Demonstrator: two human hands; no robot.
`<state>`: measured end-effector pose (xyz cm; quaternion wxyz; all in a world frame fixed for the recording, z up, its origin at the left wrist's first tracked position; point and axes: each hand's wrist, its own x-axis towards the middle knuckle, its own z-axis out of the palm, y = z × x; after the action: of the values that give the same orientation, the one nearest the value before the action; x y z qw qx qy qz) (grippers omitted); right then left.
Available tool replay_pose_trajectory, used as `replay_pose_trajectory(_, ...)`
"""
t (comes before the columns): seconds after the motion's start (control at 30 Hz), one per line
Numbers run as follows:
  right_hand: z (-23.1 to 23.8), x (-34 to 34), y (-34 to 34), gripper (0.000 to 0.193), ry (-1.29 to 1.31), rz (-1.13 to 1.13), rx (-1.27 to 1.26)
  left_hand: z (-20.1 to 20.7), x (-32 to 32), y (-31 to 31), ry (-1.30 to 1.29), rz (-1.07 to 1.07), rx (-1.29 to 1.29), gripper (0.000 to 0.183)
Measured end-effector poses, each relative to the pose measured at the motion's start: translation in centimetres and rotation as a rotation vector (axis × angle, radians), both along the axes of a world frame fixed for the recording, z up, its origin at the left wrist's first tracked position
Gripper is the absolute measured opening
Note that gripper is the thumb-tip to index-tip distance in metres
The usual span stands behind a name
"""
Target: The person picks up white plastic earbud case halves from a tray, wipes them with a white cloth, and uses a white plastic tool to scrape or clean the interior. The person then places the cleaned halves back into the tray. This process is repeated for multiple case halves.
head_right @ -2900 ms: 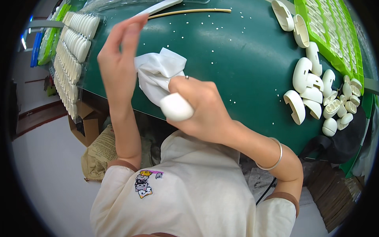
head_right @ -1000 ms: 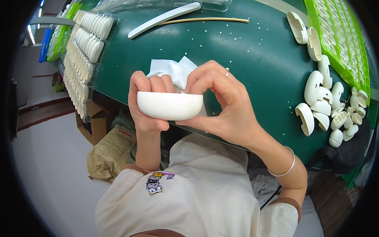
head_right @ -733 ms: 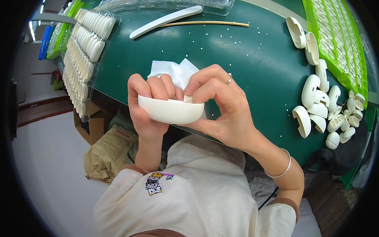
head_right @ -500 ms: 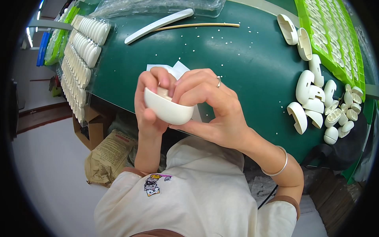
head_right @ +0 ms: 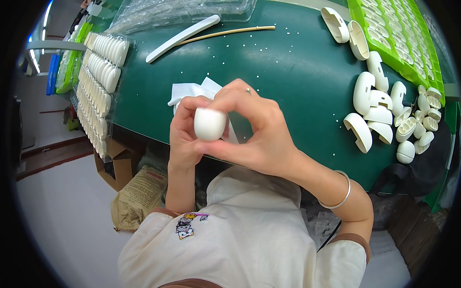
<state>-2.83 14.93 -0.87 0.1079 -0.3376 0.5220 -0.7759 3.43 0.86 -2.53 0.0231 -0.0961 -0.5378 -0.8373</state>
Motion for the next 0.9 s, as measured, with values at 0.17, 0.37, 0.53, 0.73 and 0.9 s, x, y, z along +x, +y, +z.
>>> replay_pose_trajectory(0.17, 0.7, 0.1, 0.0, 0.032, -0.764, 0.218, -0.119, 1.7, 0.5, -0.6, -0.329, -0.090, 0.426, 0.038)
replay_pose_trajectory(0.37, 0.5, -0.2, 0.0, 0.044, -0.907, 0.305, -0.117, 2.8, 1.0, 0.0, -0.480, -0.099, 0.585, 0.043)
replay_pose_trajectory(0.53, 0.5, 0.2, -0.2, 0.040, -0.862, 0.163, -0.079, 2.2, 0.9, -0.1, -0.402, -0.084, 0.379, 0.048)
replay_pose_trajectory(0.73, 0.3, -0.2, 0.1, 0.044, -0.777, 0.064, 0.093, 2.0, 1.0, 0.9, -0.292, 0.055, -0.108, 0.048)
replay_pose_trajectory(0.9, 0.8, -0.5, 0.3, 0.047, -0.817, 0.226, 0.015, 2.1, 1.0, 0.0, -0.406, -0.118, 0.200, 0.057)
